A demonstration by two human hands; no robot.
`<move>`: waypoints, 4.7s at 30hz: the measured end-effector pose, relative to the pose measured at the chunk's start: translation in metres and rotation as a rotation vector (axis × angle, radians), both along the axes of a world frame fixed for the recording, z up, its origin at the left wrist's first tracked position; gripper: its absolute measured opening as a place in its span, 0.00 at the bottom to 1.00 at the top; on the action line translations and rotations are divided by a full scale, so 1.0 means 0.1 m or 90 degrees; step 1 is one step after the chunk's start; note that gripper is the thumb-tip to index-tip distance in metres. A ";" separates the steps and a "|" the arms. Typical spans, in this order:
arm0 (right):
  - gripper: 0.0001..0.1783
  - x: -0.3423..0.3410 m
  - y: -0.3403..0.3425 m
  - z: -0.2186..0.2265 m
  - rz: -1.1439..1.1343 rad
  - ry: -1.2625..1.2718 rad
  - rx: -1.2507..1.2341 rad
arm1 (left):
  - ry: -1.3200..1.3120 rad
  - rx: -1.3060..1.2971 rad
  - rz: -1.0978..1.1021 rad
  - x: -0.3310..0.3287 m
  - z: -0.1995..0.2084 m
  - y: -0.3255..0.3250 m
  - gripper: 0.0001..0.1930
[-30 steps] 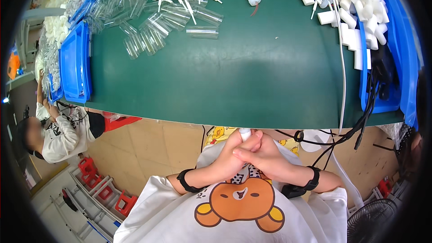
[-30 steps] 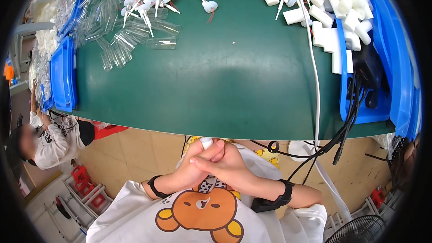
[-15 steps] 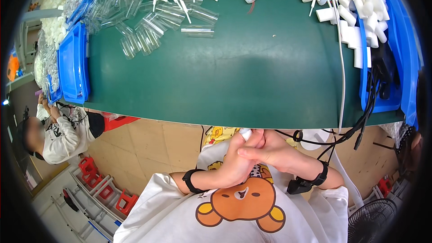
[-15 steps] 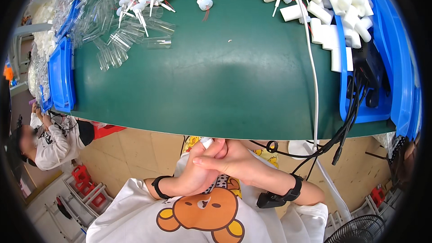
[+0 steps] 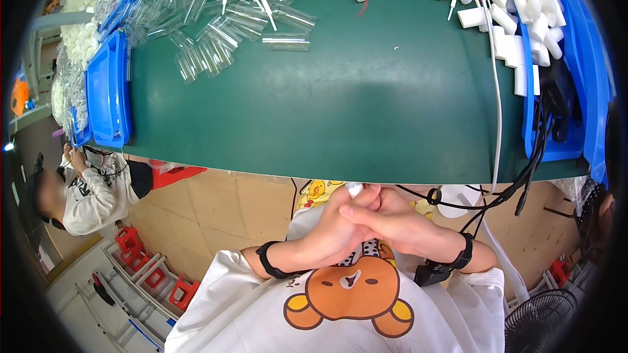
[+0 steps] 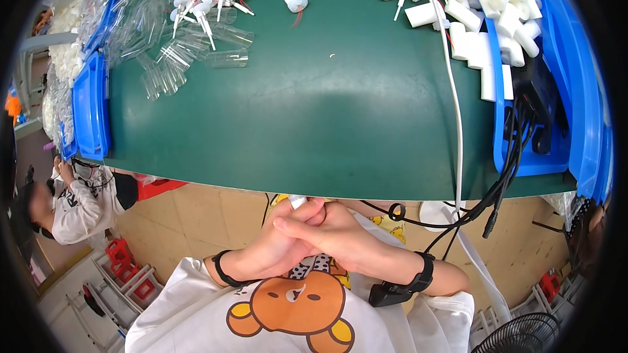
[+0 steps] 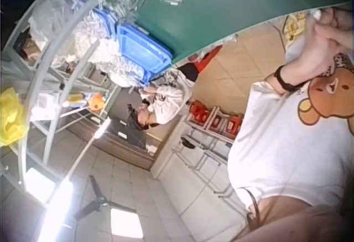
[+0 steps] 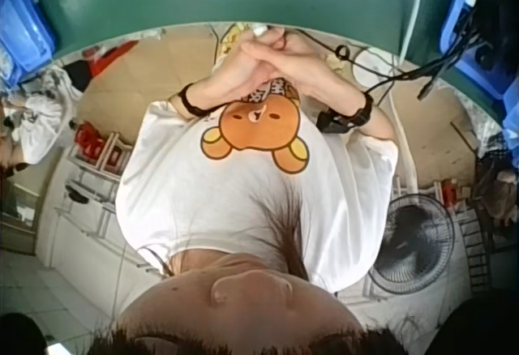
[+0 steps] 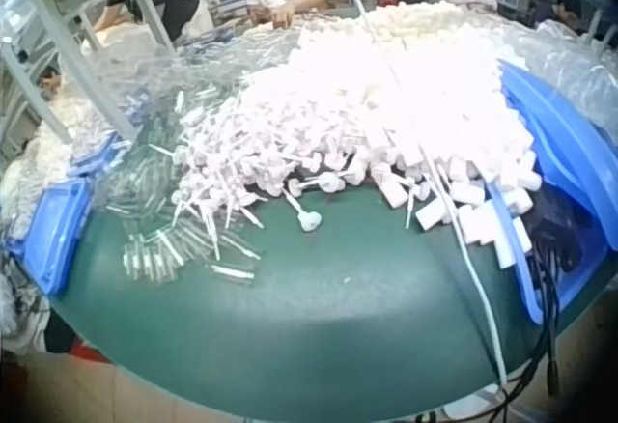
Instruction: The person sits at a green table in a workshop and assembles small white cylindrical components with clear plastic tubes. They pick up a white cylinder, insert a clear tube into it, and then place the assembled unit onto a pile of finished items. The process is repeated continuously throughout the video.
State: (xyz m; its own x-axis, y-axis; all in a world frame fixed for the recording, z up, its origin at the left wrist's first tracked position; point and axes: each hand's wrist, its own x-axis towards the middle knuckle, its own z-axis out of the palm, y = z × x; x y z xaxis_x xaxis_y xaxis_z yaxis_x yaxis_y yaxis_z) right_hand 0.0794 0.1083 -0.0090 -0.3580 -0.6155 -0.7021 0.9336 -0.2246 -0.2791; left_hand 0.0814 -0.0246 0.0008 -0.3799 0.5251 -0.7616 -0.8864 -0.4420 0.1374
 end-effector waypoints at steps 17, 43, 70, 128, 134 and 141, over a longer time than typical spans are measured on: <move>0.22 0.22 -0.14 -0.09 -0.015 0.239 0.086 | 0.233 -0.050 -0.092 0.09 -0.30 -0.15 0.11; 0.19 0.29 -0.20 -0.11 -0.097 0.314 0.119 | 0.233 0.065 -0.081 0.20 -0.29 -0.27 0.13; 0.13 0.06 -0.11 0.07 -0.073 0.034 0.033 | 0.045 -0.024 -0.102 0.00 0.06 -0.13 0.13; 0.26 0.31 -0.14 -0.08 -0.094 0.428 0.175 | 0.232 0.117 -0.045 0.20 -0.38 -0.22 0.07; 0.28 0.35 -0.27 -0.21 -0.195 0.341 0.106 | 0.066 -0.028 -0.067 0.08 -0.20 -0.15 0.09; 0.19 0.33 -0.31 -0.23 -0.218 0.310 0.213 | 0.012 -0.029 -0.097 0.00 -0.34 -0.10 0.10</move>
